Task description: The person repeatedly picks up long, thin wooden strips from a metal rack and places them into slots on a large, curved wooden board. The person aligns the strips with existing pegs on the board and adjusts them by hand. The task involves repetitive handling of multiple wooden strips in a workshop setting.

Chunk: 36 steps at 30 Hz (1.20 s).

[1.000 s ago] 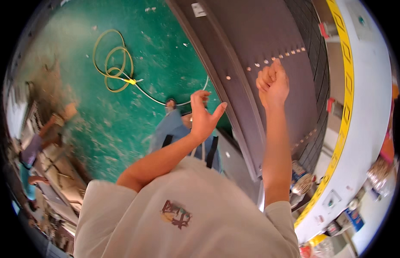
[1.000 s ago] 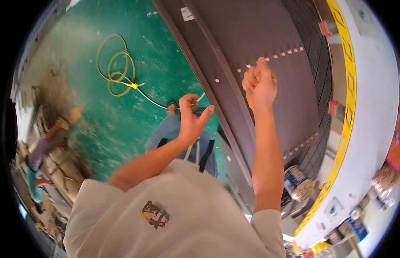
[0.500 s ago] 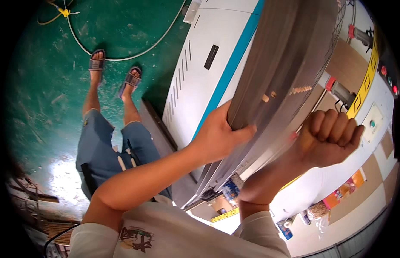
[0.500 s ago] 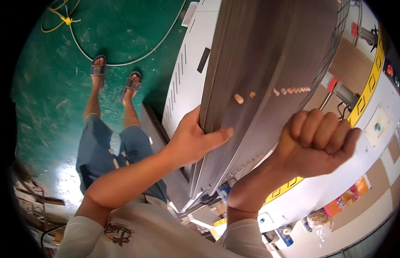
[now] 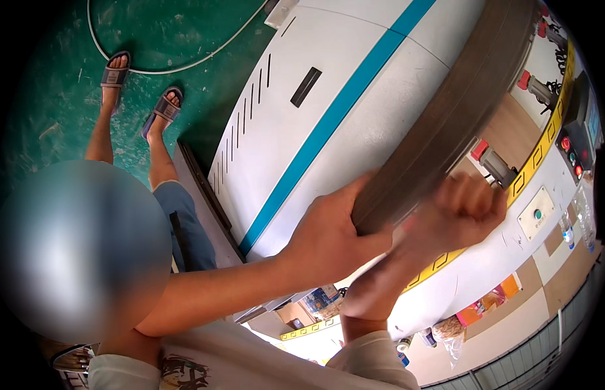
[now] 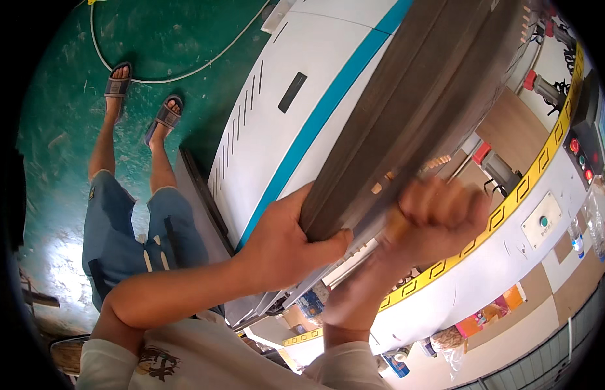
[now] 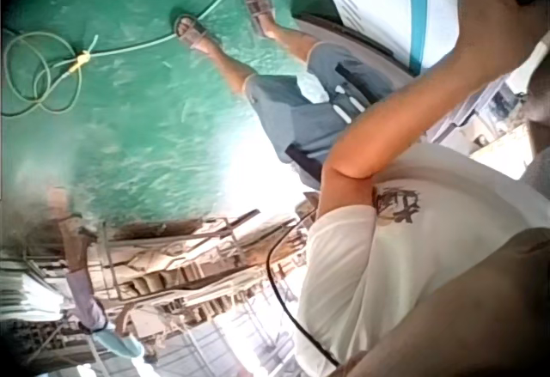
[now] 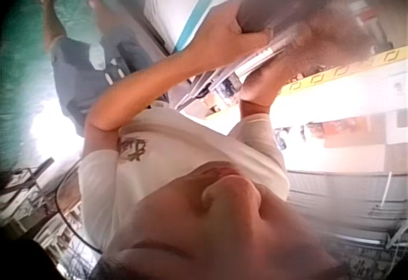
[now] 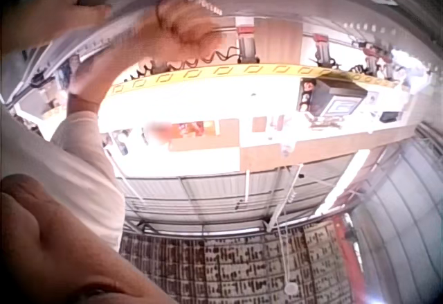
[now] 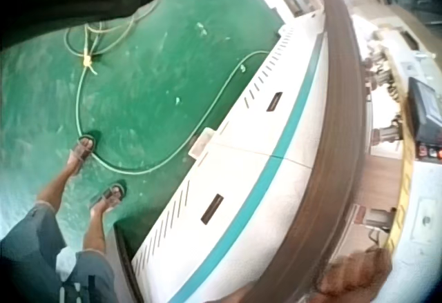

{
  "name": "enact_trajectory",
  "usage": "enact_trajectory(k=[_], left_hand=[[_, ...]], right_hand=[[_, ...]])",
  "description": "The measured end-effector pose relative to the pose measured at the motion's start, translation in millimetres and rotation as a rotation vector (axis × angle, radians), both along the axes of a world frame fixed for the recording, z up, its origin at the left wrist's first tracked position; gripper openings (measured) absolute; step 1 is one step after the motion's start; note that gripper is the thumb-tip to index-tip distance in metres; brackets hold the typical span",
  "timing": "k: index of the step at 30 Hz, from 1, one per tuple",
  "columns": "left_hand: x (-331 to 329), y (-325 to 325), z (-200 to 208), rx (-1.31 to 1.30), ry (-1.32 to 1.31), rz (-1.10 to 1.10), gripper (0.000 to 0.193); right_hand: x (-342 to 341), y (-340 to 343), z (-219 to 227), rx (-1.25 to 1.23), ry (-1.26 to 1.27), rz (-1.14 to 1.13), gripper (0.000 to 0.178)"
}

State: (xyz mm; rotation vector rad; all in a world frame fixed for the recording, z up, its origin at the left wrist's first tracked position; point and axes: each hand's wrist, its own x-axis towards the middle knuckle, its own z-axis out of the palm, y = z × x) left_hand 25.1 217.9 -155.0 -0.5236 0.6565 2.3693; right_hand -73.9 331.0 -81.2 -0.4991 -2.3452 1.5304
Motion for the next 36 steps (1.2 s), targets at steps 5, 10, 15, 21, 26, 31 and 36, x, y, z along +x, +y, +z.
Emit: enact_trajectory(k=[5,10,15,21,26,31,36], left_hand=[[1.1,-5.3,-3.4,-0.034,0.010,-0.016,0.038],[5.1,-2.2,-8.6,0.023,0.038,-0.013,0.042],[39.2,14.0,-11.1,0.022,0.111,0.139,0.045],[137.2,18.4,-4.5,0.065,-0.097,-0.549,0.043],[200.3,23.5,-12.1,0.009,-0.010,-0.728,0.043],[262.5,39.2,-21.7,0.070,0.031,-0.787,0.042],[289.1,57.3,-21.2,0.181,-0.076,-0.785,0.046]], right_hand=[[-1.3,14.2,36.6,-0.435,0.036,0.404,0.051],[14.0,22.9,47.3,-0.421,0.045,0.447,0.050],[60.4,54.3,66.0,-0.515,-0.073,0.365,0.049],[174.4,94.4,75.0,-0.601,-0.061,0.004,0.049],[282.9,86.8,65.5,-0.473,0.027,-0.453,0.049],[368.8,86.3,43.8,-0.111,-0.134,-0.643,0.049],[388.8,84.6,29.9,-0.349,0.105,-0.898,0.049]])
